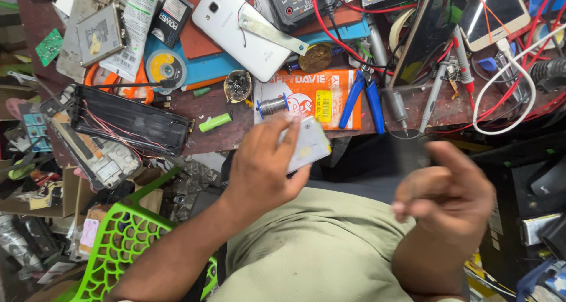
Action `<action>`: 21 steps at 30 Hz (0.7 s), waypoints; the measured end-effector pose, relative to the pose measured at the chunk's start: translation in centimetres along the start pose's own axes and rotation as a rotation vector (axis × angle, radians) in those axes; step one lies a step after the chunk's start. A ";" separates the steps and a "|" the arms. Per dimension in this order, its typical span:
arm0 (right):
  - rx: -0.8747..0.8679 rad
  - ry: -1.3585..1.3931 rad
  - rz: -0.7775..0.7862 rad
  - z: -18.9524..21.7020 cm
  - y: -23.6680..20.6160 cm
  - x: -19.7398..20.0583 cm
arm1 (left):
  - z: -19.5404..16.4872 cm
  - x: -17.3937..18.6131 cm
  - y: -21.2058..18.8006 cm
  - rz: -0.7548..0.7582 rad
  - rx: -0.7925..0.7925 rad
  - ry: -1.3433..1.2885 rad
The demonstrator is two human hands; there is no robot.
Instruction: The person solders wires to a Samsung battery using a soldering iron and solder wire, then uses tweezers to adjust the connections. The person repeats the soldering process on multiple contact points while seated at a cluttered workbench.
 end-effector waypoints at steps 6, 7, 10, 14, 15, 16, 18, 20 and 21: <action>0.196 -0.273 -0.252 -3.7 2.2 1.3 | -0.9 -2.5 1.4 0.068 -0.155 0.105; 0.164 -0.415 -0.260 -4.4 3.2 1.1 | -0.6 -2.8 1.7 0.075 -0.174 0.108; 0.217 -0.847 -0.176 -5.3 6.0 -0.5 | -0.1 -3.3 1.7 0.043 -0.205 0.179; 0.273 -0.890 -0.066 -6.4 9.4 -2.9 | 0.9 -3.7 1.6 -0.016 -0.225 0.236; 0.280 -0.925 -0.073 -6.7 10.0 -3.2 | 1.2 -3.7 1.6 -0.013 -0.225 0.237; 0.288 -0.959 -0.079 -7.0 10.5 -3.5 | 1.6 -3.8 1.6 -0.010 -0.225 0.239; 0.294 -0.980 -0.085 -7.6 11.3 -3.8 | 2.4 -3.9 1.8 -0.011 -0.228 0.229; 0.292 -0.951 -0.081 -8.2 11.8 -3.9 | 3.1 -3.9 2.0 -0.019 -0.235 0.209; 0.288 -0.951 -0.081 -8.5 12.0 -4.0 | 3.5 -3.9 2.1 -0.010 -0.227 0.199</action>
Point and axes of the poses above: each hand's wrist, its own y-axis towards the middle knuckle, its own x-axis out of the back of the hand, z = x × y, the point moved 4 cm from there along y, towards the middle knuckle, and after that the axes turned 5 degrees about -y, right-handed, at the moved point
